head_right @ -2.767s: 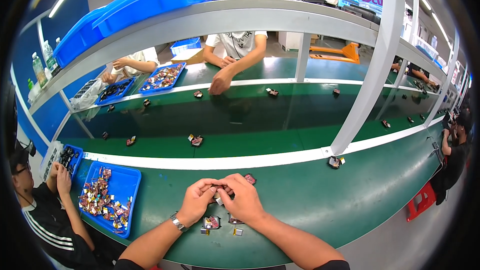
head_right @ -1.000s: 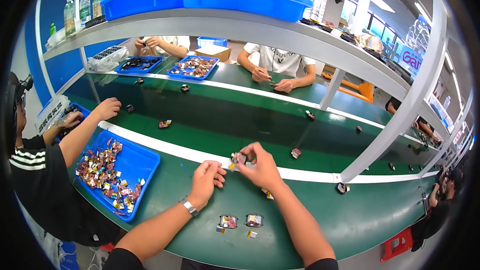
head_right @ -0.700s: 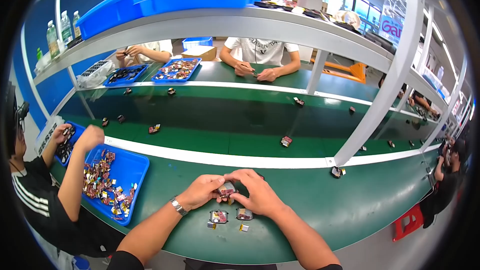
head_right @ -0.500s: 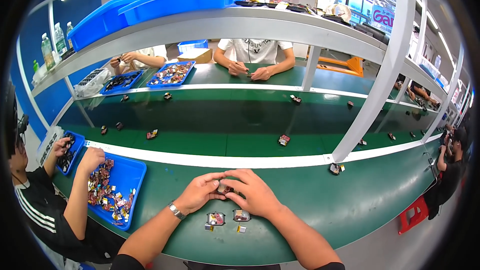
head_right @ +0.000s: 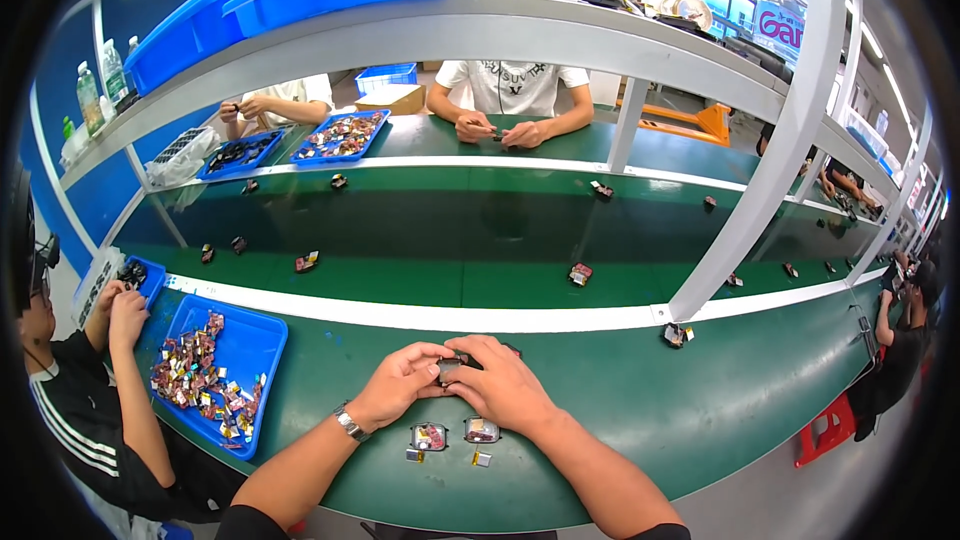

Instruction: Manually assembling small electronic component housings and checking parts on a production line.

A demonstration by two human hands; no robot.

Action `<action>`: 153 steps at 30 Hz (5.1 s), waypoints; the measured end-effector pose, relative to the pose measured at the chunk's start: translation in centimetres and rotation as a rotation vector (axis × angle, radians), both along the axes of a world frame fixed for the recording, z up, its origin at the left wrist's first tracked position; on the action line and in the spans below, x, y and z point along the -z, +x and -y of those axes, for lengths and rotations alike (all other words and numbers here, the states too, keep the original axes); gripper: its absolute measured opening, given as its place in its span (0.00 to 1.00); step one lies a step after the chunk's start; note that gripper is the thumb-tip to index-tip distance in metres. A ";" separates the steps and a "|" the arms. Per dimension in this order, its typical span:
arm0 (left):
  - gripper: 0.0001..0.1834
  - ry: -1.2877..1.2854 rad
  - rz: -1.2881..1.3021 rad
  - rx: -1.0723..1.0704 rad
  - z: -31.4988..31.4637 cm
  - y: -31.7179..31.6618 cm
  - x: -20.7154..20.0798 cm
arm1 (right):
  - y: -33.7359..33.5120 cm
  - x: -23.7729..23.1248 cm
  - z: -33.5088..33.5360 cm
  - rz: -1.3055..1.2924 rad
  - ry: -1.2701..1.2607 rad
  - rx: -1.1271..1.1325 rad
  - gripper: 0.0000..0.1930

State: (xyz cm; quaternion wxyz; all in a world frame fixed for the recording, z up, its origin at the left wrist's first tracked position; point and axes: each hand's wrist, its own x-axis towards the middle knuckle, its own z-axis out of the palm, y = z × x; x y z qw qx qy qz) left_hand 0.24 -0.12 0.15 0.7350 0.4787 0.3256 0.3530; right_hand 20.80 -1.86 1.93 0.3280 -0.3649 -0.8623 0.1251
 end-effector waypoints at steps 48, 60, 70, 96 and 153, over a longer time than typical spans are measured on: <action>0.15 -0.068 0.189 0.087 -0.3 -0.3 0.8 | -0.9 1.1 1.2 -0.317 -0.162 0.157 0.10; 0.14 -0.007 0.275 0.054 -0.2 0.3 1.0 | -1.4 -0.2 1.9 -0.274 0.015 0.185 0.10; 0.13 -0.024 0.295 0.067 -0.1 0.0 1.2 | -1.7 0.9 1.6 -0.370 -0.020 0.169 0.09; 0.15 -0.092 0.252 -0.045 0.1 0.3 0.8 | -2.1 0.6 0.9 -0.212 0.263 0.240 0.11; 0.14 -0.099 0.258 -0.136 0.1 0.2 0.8 | -3.5 0.0 3.0 -0.018 0.205 0.355 0.22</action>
